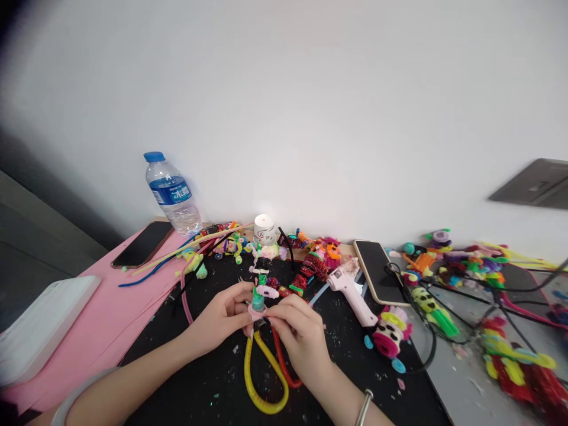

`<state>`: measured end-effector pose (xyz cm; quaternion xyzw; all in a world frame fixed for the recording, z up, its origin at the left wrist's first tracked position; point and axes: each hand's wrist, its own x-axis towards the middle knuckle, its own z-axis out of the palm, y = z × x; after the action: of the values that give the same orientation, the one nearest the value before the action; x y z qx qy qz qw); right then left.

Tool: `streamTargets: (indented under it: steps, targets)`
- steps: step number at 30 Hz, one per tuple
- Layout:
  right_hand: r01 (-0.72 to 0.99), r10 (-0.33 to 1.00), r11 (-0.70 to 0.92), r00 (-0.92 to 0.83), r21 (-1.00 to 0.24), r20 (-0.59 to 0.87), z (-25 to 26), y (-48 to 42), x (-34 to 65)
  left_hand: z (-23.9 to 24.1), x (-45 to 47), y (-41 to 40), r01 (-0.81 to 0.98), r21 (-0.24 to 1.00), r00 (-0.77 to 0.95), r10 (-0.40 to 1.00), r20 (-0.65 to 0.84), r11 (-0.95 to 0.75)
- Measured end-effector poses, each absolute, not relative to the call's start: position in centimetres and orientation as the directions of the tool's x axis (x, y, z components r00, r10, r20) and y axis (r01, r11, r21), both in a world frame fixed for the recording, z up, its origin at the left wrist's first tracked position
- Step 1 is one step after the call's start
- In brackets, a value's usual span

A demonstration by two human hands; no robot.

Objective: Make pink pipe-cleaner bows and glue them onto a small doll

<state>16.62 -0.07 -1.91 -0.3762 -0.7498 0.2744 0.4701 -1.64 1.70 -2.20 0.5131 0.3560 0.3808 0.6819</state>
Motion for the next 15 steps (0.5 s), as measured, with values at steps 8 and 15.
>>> streamTargets:
  steps: [8, 15]
  targets:
    - [0.310, 0.820, 0.572, -0.247, -0.760, 0.516, -1.84, 0.12, 16.80, -2.38, -1.62, 1.55, -0.149, 0.971, 0.463, 0.881, -0.100, 0.189]
    - [0.346, 0.834, 0.552, -0.223, -0.759, 0.505, -1.89, 0.32, 16.94, -2.15, -1.68, 1.62, -0.151, 0.965, 0.479, 0.870, -0.120, 0.216]
